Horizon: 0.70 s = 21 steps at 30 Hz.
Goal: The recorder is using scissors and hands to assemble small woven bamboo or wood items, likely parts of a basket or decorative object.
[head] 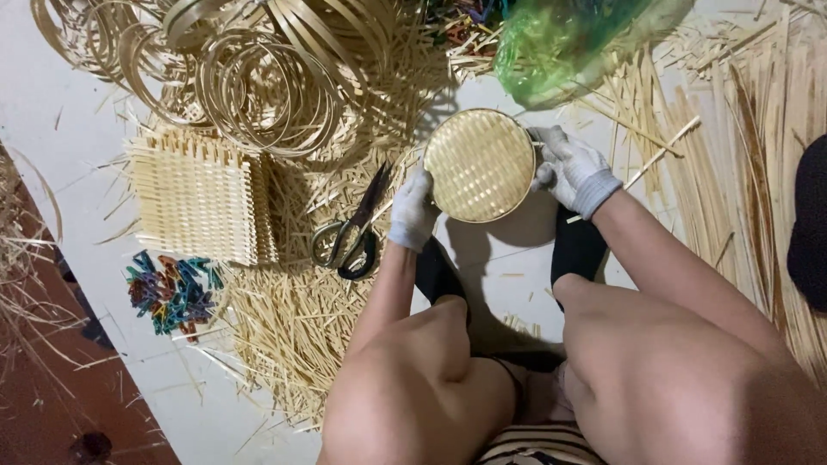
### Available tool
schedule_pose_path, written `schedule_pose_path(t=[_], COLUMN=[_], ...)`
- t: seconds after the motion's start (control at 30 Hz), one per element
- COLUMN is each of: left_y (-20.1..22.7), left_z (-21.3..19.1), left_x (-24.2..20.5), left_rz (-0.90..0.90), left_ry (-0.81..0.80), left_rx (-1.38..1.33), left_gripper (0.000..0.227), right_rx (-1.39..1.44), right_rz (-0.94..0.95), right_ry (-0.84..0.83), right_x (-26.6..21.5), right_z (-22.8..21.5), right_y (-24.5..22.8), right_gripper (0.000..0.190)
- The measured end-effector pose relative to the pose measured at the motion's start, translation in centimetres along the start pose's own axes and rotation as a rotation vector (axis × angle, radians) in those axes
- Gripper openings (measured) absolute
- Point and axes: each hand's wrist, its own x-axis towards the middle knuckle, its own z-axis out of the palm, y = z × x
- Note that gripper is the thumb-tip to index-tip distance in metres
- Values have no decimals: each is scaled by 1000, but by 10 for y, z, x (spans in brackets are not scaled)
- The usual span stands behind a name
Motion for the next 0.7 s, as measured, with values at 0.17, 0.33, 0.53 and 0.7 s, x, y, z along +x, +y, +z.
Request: schedule_pose_path(t=[0.17,0.33,0.53,0.7], left_y=[23,5,-7,9], left_z=[22,13,14,49], left_x=[-17,-11,-10,-23], left_rz=[47,86,197,103], left_ry=[-74,-5,71,192], left_rx=[-97,-140,-113,-77], left_gripper=[81,78,68,73], right_rx=[-21,-347,-22,101], right_rz=[-157,-178,13,6], right_ry=[-166,77,156,258], right_x=[-7,-41,-15,-1], right_z=[-2,40,13,12], right_y=[8,-3,36,47], right_gripper=[40,57,64,57])
